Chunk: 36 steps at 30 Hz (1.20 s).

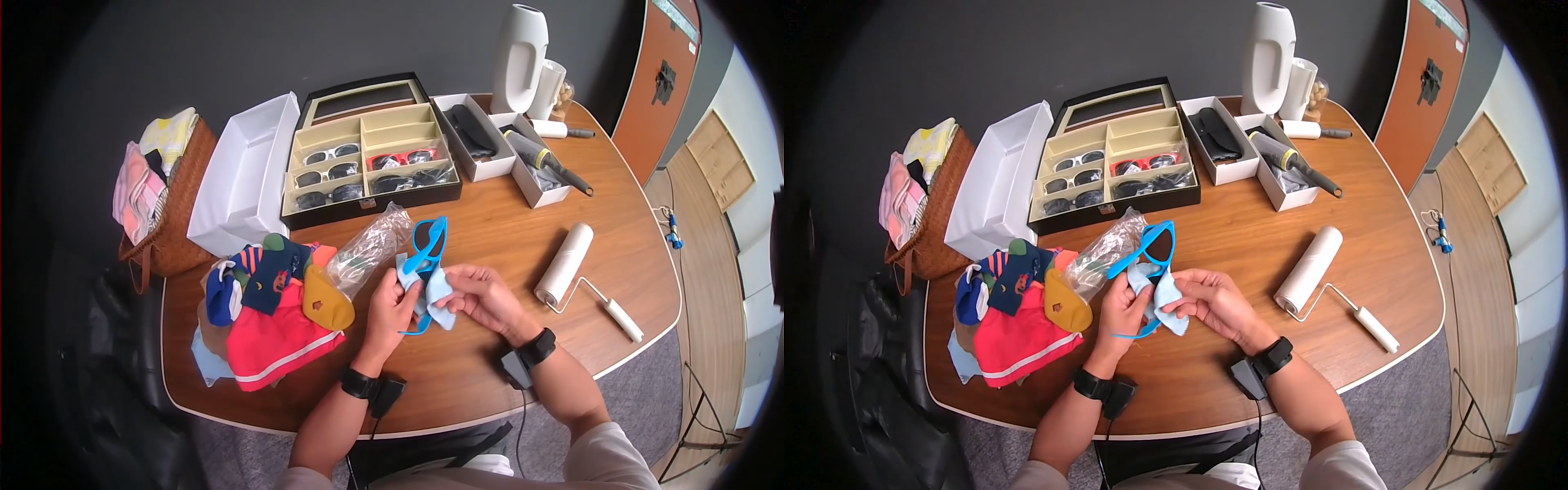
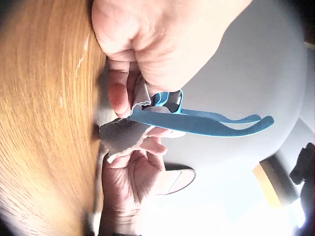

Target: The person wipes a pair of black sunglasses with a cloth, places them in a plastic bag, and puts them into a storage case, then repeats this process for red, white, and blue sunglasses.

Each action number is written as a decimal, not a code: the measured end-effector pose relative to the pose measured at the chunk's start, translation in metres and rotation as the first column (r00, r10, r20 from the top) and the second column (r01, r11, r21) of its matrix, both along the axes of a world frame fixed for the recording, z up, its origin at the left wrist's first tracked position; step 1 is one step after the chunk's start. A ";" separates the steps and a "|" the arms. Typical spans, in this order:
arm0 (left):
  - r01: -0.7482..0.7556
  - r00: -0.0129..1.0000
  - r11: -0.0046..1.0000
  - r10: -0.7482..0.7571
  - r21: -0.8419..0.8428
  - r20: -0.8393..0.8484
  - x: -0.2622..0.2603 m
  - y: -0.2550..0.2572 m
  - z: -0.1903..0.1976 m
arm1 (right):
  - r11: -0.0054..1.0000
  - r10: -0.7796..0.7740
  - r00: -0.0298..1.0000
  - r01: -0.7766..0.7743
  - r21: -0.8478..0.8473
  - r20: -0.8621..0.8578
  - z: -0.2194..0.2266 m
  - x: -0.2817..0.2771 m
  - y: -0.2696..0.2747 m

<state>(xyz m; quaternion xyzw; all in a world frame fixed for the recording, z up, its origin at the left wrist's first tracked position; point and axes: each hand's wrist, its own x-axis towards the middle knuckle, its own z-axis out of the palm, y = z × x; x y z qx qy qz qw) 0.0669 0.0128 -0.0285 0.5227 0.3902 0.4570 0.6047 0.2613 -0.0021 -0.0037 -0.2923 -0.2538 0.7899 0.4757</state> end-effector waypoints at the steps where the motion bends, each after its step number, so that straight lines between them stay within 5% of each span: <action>1: 0.001 1.000 1.000 -0.002 0.018 0.020 0.000 0.000 0.000 | 1.000 -0.009 0.999 0.009 0.009 0.035 0.000 -0.001 0.000; 12: 0.058 0.994 0.997 -0.063 0.059 0.086 -0.001 -0.001 0.002 | 0.998 0.023 0.952 -0.041 0.052 0.305 0.012 -0.006 -0.004; 18: 0.025 0.998 0.991 -0.017 0.128 -0.066 -0.001 -0.009 0.027 | 0.969 -0.098 0.872 -0.026 0.245 0.480 0.005 -0.015 -0.006; 25: 0.149 0.989 0.989 -0.149 -0.003 -0.012 -0.005 -0.005 0.012 | 0.917 -0.244 0.767 -0.016 0.398 0.594 -0.018 -0.013 -0.004; 36: 0.119 0.993 0.993 -0.119 -0.025 0.001 -0.002 -0.007 0.008 | 0.915 -0.289 0.816 0.081 0.396 0.501 -0.011 -0.017 -0.005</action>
